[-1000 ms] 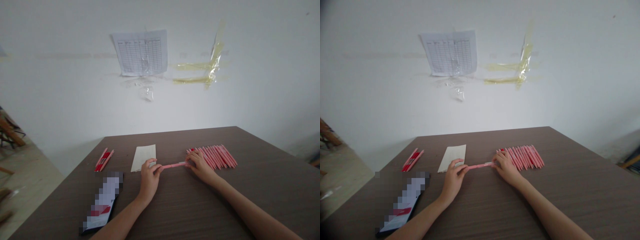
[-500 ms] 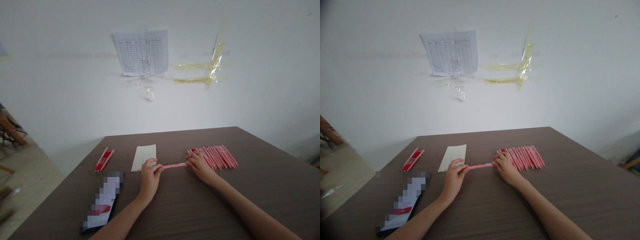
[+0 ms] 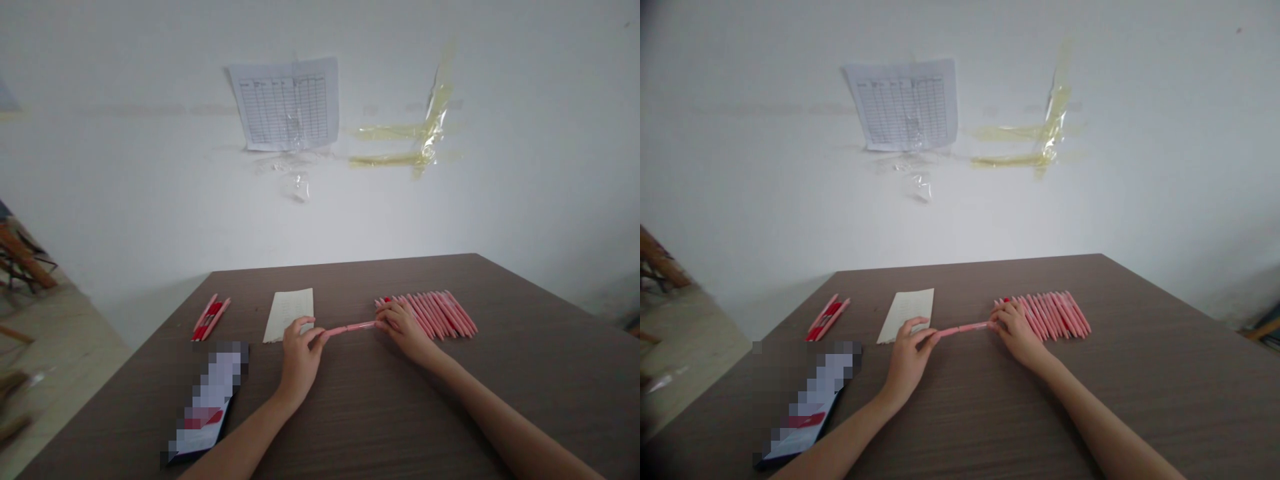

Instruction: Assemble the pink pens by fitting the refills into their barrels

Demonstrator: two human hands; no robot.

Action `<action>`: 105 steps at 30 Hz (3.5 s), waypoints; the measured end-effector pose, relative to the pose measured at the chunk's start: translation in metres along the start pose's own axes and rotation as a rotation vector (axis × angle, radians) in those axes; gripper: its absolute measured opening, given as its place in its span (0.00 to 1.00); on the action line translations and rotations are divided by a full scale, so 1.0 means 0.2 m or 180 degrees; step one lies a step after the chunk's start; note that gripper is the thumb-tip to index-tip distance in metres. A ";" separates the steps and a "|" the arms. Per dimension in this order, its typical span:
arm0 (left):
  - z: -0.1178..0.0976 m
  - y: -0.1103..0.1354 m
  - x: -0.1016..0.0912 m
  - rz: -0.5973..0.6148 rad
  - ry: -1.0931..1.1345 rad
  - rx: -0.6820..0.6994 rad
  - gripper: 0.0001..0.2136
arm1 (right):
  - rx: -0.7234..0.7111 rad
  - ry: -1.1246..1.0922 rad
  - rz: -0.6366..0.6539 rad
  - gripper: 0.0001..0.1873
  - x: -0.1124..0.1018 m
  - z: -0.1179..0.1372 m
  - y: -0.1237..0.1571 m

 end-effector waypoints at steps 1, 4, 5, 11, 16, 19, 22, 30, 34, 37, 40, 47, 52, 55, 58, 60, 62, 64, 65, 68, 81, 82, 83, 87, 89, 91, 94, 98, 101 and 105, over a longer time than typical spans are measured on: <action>0.00 0.00 0.00 -0.0010 -0.0025 -0.0003 0.08 | 0.0010 0.0004 -0.0007 0.10 -0.01 0.00 0.00; 0.00 0.00 0.00 -0.0021 -0.0119 0.0010 0.08 | 0.0093 0.0059 -0.0066 0.12 -0.02 -0.01 0.00; 0.00 0.00 0.00 -0.0021 -0.0151 0.0017 0.08 | 0.0115 0.0098 -0.0097 0.12 -0.03 -0.02 -0.01; 0.00 0.00 -0.01 -0.0090 -0.0262 0.0049 0.09 | 0.0103 0.0321 -0.0234 0.14 -0.05 -0.08 -0.01; 0.00 0.00 -0.01 -0.0104 -0.0329 0.0049 0.10 | 0.0088 0.0462 -0.0289 0.12 -0.07 -0.13 -0.02; 0.01 0.00 -0.01 -0.0128 -0.0353 0.0028 0.09 | 0.0138 0.0522 -0.0307 0.12 -0.08 -0.15 -0.02; 0.01 0.00 -0.02 -0.0179 -0.0392 0.0006 0.09 | 0.0181 0.0548 -0.0371 0.12 -0.10 -0.18 -0.01; 0.00 0.00 -0.03 -0.0113 -0.0610 0.0005 0.09 | 0.0258 0.0598 -0.0426 0.13 -0.13 -0.21 -0.01; -0.02 0.01 -0.02 0.0058 -0.0796 0.0014 0.08 | 0.0252 0.0711 -0.0455 0.12 -0.13 -0.20 -0.01; -0.02 0.01 0.00 0.0183 -0.0950 -0.0028 0.06 | 0.0226 0.0744 -0.0441 0.12 -0.13 -0.20 -0.01; -0.02 0.02 0.01 0.0248 -0.1055 -0.0083 0.04 | 0.0203 0.0718 -0.0417 0.11 -0.12 -0.21 0.00; -0.01 0.02 0.01 0.0375 -0.1117 -0.0212 0.01 | 0.0206 0.0626 -0.0375 0.12 -0.10 -0.21 0.00; -0.01 0.02 0.02 0.0432 -0.1147 -0.0243 0.02 | 0.0155 0.0597 -0.0276 0.12 -0.10 -0.15 -0.01; -0.02 0.02 0.01 0.0384 -0.1130 -0.0193 0.04 | 0.0063 0.0517 -0.0207 0.11 -0.09 -0.12 -0.01; -0.01 0.02 0.02 0.0375 -0.1094 -0.0160 0.05 | 0.0015 0.0474 -0.0113 0.08 -0.07 -0.09 -0.01; -0.01 0.02 0.02 0.0393 -0.1051 -0.0158 0.06 | -0.0008 0.0443 -0.0066 0.06 -0.05 -0.07 0.00; -0.01 0.02 0.03 0.0410 -0.0965 -0.0123 0.07 | -0.0041 0.0413 -0.0051 0.05 -0.05 -0.05 0.00; -0.02 0.01 0.04 0.0426 -0.0834 -0.0031 0.08 | -0.0078 0.0385 -0.0039 0.04 -0.05 -0.03 0.00; -0.03 0.01 0.05 0.0438 -0.0763 0.0028 0.09 | -0.0092 0.0374 -0.0041 0.04 -0.05 -0.02 0.00; -0.06 0.00 0.07 0.0523 -0.0607 0.0196 0.08 | -0.0106 0.0339 -0.0036 0.03 -0.04 -0.01 -0.01; -0.04 0.00 0.12 0.0980 -0.0621 -0.0164 0.08 | -0.0081 0.0297 0.0090 0.03 0.00 -0.03 0.01; -0.04 0.00 0.11 0.0980 -0.0630 -0.0183 0.08 | -0.0065 0.0300 0.0091 0.03 0.00 -0.03 0.01; -0.04 0.00 0.11 0.0976 -0.0640 -0.0197 0.09 | -0.0050 0.0302 0.0091 0.03 0.00 -0.03 0.01; -0.04 -0.01 0.09 0.0932 -0.0685 -0.0225 0.12 | -0.0042 0.0342 0.0087 0.03 -0.01 -0.04 0.01; -0.04 -0.01 0.09 0.0947 -0.0719 -0.0239 0.12 | -0.0046 0.0391 0.0080 0.03 -0.02 -0.05 0.00; -0.03 -0.01 0.10 0.0976 -0.0747 -0.0248 0.11 | -0.0049 0.0430 0.0051 0.03 -0.03 -0.04 0.00; -0.03 0.00 0.11 0.1009 -0.0752 -0.0233 0.11 | -0.0077 0.0446 0.0013 0.03 -0.05 -0.03 0.00; -0.03 0.00 0.11 0.1022 -0.0701 -0.0196 0.10 | -0.0086 0.0476 0.0019 0.03 -0.06 -0.01 0.00; -0.03 0.00 0.12 0.1024 -0.0667 -0.0159 0.11 | -0.0065 0.0541 0.0046 0.03 -0.06 -0.01 0.00; -0.03 0.00 0.12 0.1022 -0.0634 -0.0103 0.11 | -0.0080 0.0493 0.0017 0.04 -0.06 0.00 0.00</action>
Point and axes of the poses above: each hand's wrist, its own y-axis away from the middle knuckle, its own x-axis out of the palm, z = x × y, the point moved 7 cm from there along -y, towards the middle knuckle, and after that the axes turned 2 degrees about -y, right-handed, at the moved point
